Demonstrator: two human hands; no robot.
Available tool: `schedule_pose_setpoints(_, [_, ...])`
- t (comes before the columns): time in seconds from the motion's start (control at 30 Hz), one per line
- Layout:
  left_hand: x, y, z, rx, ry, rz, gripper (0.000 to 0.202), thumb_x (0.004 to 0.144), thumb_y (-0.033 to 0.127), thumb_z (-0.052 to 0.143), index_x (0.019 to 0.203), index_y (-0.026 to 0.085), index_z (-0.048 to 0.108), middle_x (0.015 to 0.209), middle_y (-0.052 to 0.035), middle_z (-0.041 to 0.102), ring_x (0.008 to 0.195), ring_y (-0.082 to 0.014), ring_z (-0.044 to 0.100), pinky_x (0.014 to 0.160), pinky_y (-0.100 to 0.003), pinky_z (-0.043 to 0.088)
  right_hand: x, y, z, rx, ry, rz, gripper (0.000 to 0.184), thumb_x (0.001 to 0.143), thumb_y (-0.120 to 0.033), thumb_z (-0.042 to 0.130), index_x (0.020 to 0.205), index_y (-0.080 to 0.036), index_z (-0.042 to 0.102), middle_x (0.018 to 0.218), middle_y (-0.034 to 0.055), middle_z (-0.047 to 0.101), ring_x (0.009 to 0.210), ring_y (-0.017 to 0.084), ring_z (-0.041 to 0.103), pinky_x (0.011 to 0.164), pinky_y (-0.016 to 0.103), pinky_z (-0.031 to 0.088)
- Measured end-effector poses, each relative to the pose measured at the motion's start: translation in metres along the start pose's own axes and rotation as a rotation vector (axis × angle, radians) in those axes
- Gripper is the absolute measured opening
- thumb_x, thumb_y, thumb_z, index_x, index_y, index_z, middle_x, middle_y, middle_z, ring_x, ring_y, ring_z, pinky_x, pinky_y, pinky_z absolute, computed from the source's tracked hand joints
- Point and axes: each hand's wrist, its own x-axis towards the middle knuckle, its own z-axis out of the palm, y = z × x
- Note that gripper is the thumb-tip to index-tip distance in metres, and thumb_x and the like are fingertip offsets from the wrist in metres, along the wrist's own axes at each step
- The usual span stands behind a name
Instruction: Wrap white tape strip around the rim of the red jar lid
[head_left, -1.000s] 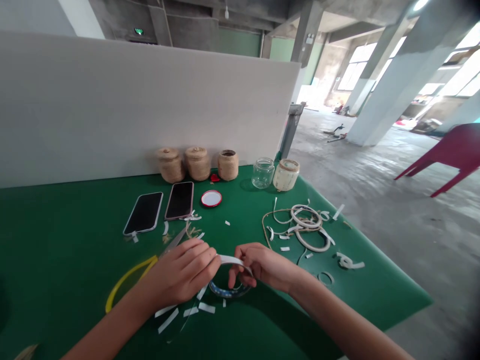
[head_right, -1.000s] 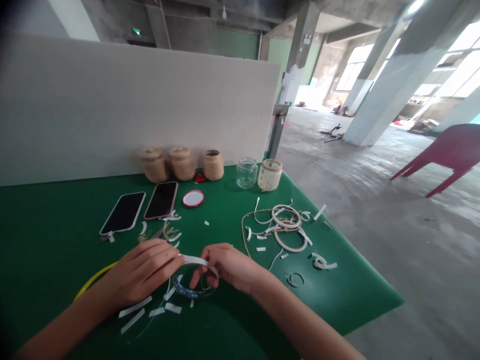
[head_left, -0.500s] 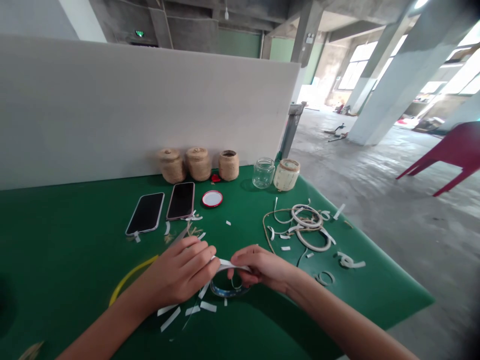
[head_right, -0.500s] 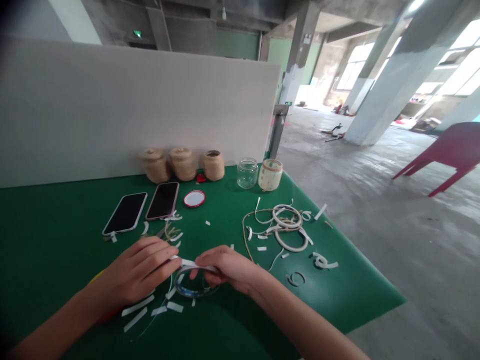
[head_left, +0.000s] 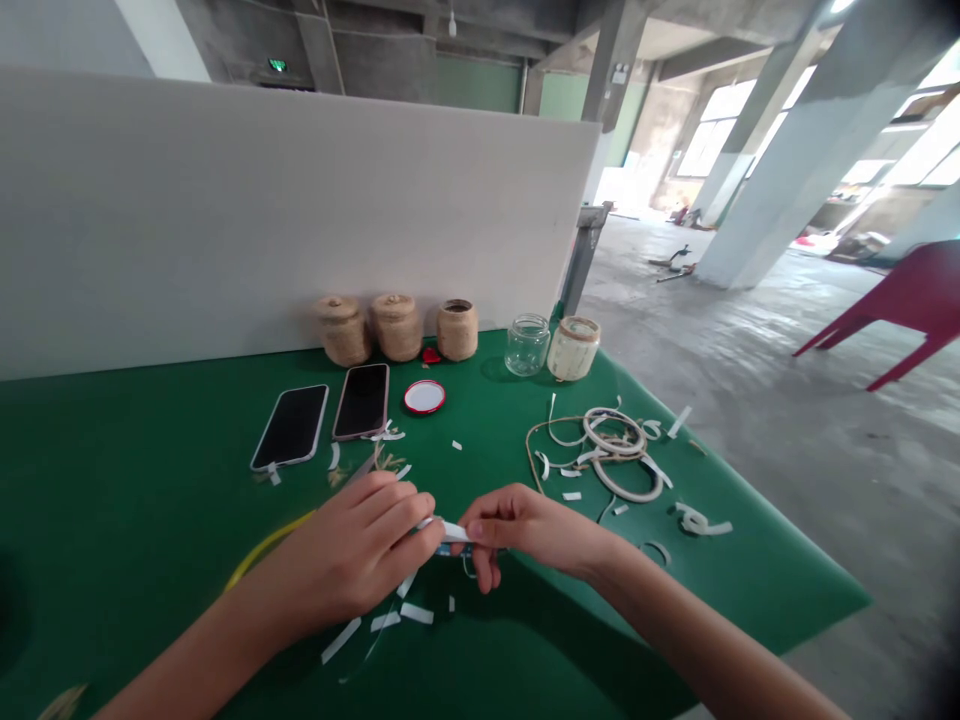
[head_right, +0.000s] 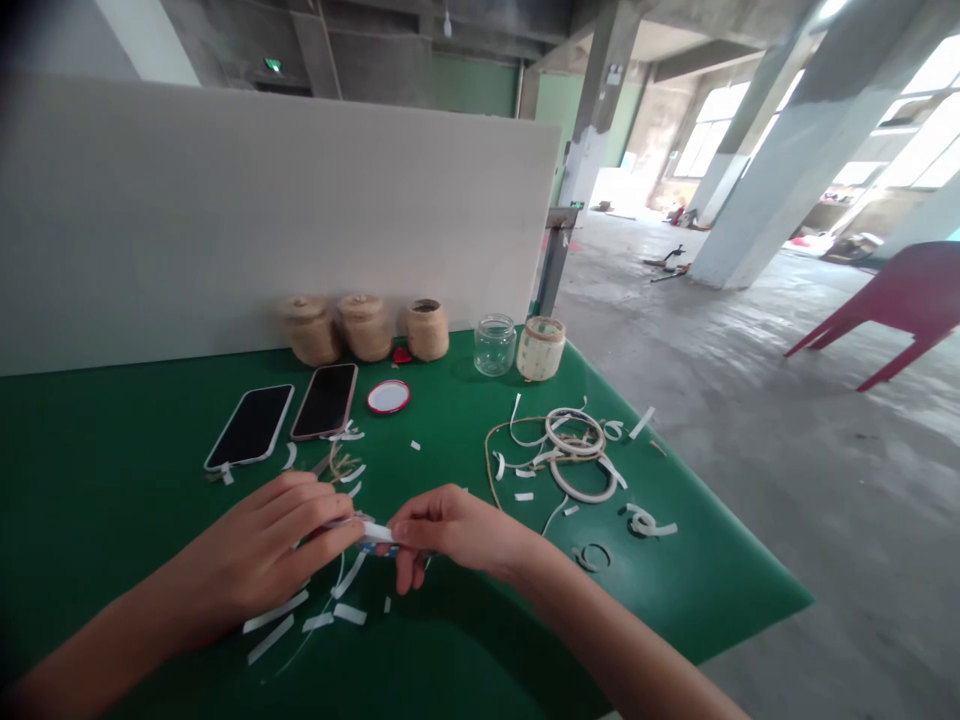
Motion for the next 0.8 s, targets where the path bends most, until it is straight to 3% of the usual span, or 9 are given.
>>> schedule_pose_setpoints(0.13, [-0.001,0.002,0.006,-0.094,-0.028,-0.084,0.024,0.087,0.007,0.045,0.108,0.014,0.054,0.099,-0.0086,0.059,0.092,-0.02,0.052,0.082,-0.038,0.043,-0.003,-0.007,0.002,-0.07,0.011,0.012,0.015,0.081,-0.027,0.053,0.074,-0.014,0.054,0.069,0.0038,0.066,0.056,0.009,0.056,0.06,0.024,0.045])
schedule_pose_setpoints(0.27, [-0.001,0.007,0.014,-0.215,-0.03,-0.232,0.032,0.085,0.002,0.039,0.113,0.013,0.05,0.098,-0.0082,0.056,0.091,-0.0197,0.05,0.078,-0.036,0.043,-0.002,-0.005,0.004,-0.199,0.157,0.029,0.009,0.076,-0.015,0.042,0.07,-0.017,0.048,0.071,0.0018,0.068,0.049,0.007,0.053,0.049,0.019,0.038])
schedule_pose_setpoints(0.4, [0.003,0.013,0.019,-0.243,-0.016,-0.357,0.029,0.084,0.003,0.039,0.109,0.013,0.05,0.098,-0.0086,0.054,0.09,-0.0206,0.048,0.08,-0.039,0.041,-0.003,0.004,0.01,-0.369,0.305,-0.013,0.007,0.075,-0.017,0.042,0.072,-0.018,0.049,0.074,0.0003,0.067,0.046,0.007,0.05,0.043,0.018,0.032])
schedule_pose_setpoints(0.6, [0.007,0.018,0.025,-0.225,-0.036,-0.403,0.022,0.083,0.004,0.039,0.098,0.013,0.052,0.093,-0.0084,0.052,0.089,-0.0216,0.046,0.081,-0.042,0.039,-0.005,0.01,0.024,-0.739,0.584,-0.131,0.008,0.07,-0.011,0.046,0.066,-0.018,0.047,0.056,-0.0052,0.051,0.05,0.007,0.04,0.047,0.018,0.025])
schedule_pose_setpoints(0.8, [0.001,0.02,0.032,-0.2,-0.023,-0.4,0.025,0.085,0.003,0.037,0.1,0.014,0.054,0.094,-0.0086,0.051,0.087,-0.0205,0.046,0.081,-0.042,0.04,-0.003,0.022,0.024,-0.749,0.627,-0.189,0.015,0.081,-0.02,0.044,0.068,-0.018,0.052,0.054,-0.0058,0.043,0.049,0.007,0.034,0.046,0.02,0.023])
